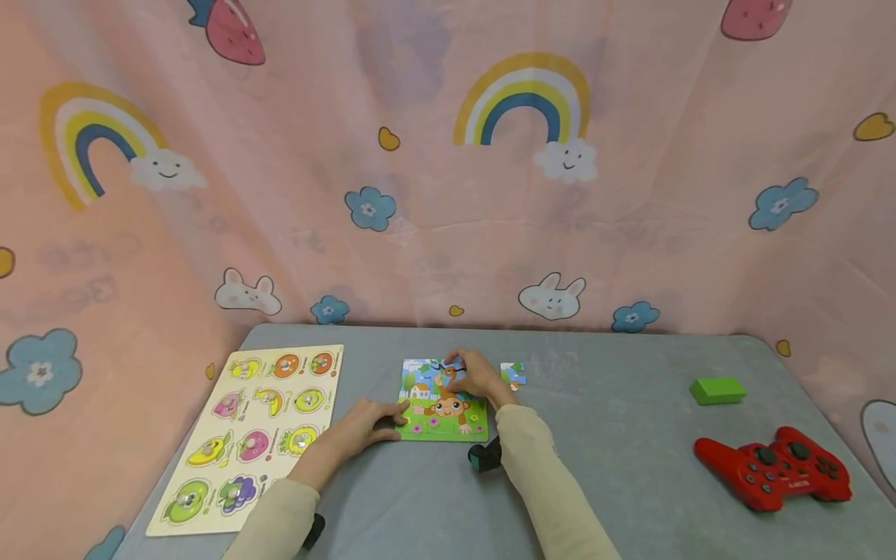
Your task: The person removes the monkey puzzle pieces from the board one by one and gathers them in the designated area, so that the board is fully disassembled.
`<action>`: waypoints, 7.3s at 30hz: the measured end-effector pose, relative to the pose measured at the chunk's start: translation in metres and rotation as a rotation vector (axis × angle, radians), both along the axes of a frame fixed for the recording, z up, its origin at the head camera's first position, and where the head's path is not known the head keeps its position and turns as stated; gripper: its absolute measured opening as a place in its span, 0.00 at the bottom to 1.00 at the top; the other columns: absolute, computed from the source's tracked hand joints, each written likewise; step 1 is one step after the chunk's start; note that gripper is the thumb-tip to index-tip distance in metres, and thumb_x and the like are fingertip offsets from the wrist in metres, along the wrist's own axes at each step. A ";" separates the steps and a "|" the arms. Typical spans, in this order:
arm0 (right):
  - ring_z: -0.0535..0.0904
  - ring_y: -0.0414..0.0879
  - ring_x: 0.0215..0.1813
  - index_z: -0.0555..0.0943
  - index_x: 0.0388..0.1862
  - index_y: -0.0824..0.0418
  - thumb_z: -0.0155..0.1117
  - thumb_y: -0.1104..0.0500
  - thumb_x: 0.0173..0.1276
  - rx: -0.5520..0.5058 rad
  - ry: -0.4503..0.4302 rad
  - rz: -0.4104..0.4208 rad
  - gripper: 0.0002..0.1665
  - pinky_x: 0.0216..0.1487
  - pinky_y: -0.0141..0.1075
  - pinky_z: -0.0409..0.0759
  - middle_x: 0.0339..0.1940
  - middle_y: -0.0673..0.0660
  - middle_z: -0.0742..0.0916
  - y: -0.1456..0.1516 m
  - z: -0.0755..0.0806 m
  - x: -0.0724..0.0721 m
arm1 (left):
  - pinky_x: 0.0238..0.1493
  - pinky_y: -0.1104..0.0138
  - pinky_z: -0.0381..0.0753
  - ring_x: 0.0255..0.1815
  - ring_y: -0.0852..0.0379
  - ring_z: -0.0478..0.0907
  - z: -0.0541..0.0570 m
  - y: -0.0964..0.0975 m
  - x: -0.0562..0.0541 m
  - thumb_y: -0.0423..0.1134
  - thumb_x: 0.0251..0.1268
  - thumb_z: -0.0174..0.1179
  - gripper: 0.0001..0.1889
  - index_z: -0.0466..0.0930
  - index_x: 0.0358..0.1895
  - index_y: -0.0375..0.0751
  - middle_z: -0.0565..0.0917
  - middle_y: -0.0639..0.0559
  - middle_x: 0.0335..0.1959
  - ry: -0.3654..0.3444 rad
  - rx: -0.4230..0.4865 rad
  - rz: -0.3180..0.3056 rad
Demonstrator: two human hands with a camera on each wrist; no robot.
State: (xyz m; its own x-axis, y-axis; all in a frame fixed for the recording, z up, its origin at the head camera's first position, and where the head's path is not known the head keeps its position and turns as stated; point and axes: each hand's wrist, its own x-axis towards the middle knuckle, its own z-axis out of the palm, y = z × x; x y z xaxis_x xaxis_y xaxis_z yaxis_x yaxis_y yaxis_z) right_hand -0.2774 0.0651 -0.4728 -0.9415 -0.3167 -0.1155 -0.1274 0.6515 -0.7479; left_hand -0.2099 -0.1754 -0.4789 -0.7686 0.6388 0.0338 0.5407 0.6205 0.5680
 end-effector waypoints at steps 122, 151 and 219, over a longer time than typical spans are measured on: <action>0.69 0.53 0.65 0.66 0.69 0.71 0.68 0.65 0.63 -0.505 -0.344 -0.052 0.37 0.57 0.37 0.77 0.71 0.69 0.67 0.203 -0.017 0.006 | 0.53 0.58 0.78 0.51 0.53 0.81 -0.002 0.001 0.003 0.36 0.60 0.65 0.25 0.75 0.59 0.26 0.87 0.52 0.42 0.083 0.014 -0.031; 0.69 0.61 0.66 0.64 0.69 0.74 0.64 0.66 0.66 -0.360 -0.331 -0.053 0.35 0.59 0.43 0.76 0.68 0.72 0.69 0.207 -0.004 0.004 | 0.53 0.57 0.78 0.50 0.52 0.81 0.001 0.002 0.005 0.36 0.60 0.65 0.25 0.75 0.59 0.26 0.87 0.52 0.42 0.093 0.004 -0.026; 0.77 0.57 0.60 0.68 0.65 0.74 0.63 0.64 0.67 -0.394 -0.049 -0.097 0.30 0.56 0.35 0.77 0.61 0.70 0.77 0.188 -0.003 0.015 | 0.53 0.57 0.78 0.52 0.51 0.80 0.000 0.001 0.004 0.37 0.62 0.64 0.24 0.76 0.59 0.28 0.86 0.51 0.44 0.066 0.024 -0.021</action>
State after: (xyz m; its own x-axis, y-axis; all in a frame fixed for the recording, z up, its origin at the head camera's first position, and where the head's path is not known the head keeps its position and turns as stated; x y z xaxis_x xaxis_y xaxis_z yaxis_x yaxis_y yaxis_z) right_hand -0.2625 0.2534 -0.4758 -0.9654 -0.2561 -0.0490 -0.0373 0.3215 -0.9462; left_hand -0.2054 -0.1749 -0.4789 -0.7504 0.6534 0.0997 0.5904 0.5948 0.5455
